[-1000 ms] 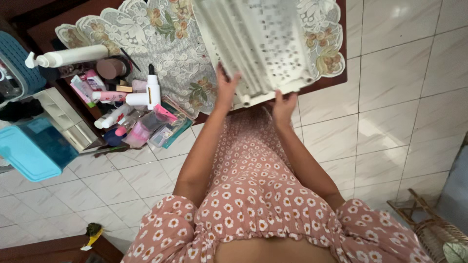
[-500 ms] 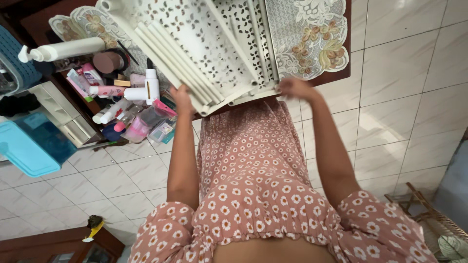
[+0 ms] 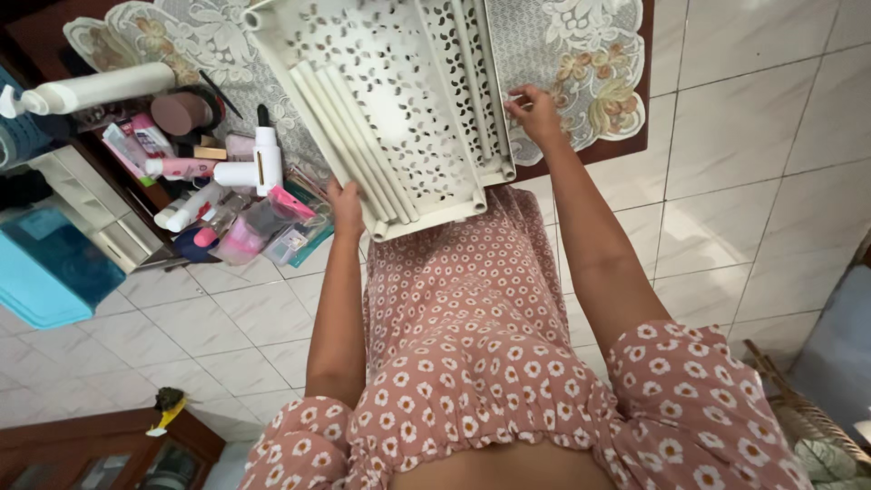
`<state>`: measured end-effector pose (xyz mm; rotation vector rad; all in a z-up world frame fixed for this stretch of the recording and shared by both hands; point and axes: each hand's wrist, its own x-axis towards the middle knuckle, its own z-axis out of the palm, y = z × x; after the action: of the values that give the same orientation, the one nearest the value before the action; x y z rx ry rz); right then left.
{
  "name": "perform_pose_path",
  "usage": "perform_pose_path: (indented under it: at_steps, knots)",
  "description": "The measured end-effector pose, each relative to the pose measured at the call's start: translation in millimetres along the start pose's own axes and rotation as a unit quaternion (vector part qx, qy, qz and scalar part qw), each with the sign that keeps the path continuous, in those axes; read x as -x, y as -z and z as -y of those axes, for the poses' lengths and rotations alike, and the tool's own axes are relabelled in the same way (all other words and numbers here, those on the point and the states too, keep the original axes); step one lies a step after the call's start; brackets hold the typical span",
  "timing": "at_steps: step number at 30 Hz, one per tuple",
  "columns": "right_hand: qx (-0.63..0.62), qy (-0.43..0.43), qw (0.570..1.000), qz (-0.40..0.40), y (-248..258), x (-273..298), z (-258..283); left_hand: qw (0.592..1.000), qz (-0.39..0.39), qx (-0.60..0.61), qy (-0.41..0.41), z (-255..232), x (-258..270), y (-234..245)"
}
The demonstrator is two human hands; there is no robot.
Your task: The person assembles a white plastic storage rack by inserting cylindrical rods into perforated trays. They align the trays, insert the rods, and secure them by hand. The process is repeated for multiple sections of the rack.
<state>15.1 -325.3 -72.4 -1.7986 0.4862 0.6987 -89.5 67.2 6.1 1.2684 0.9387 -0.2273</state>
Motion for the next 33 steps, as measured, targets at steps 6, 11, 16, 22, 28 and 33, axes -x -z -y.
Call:
perform_pose_path:
  at_steps: [6, 11, 16, 22, 28, 33]
  knots:
    - [-0.011, -0.007, 1.000, 0.017, -1.9, -6.1, 1.5, 1.000, 0.003, 0.006, 0.026, 9.8, -2.6, -9.9]
    - [-0.168, -0.054, 0.983, 0.047, -16.3, -12.1, 9.0, 0.999, 0.014, 0.039, 0.031, 10.7, -17.3, -8.0]
    - [-0.165, -0.093, 0.981, 0.032, -31.1, -11.7, 6.6, 0.984, 0.075, 0.112, 0.115, 7.3, -46.4, -10.5]
    - [-0.153, 0.032, 0.985, 0.074, -33.0, -16.9, -5.6, 0.949, 0.165, 0.173, 0.206, 8.1, -76.4, -35.1]
    - [-0.169, 0.001, 0.985, 0.043, -35.7, -19.1, -1.4, 0.958, 0.208, 0.118, 0.156, 22.1, -88.6, -49.4]
    - [-0.260, -0.027, 0.964, 0.045, -37.0, -9.8, -1.9, 0.969, 0.181, 0.092, 0.139, 33.0, -84.1, -50.6]
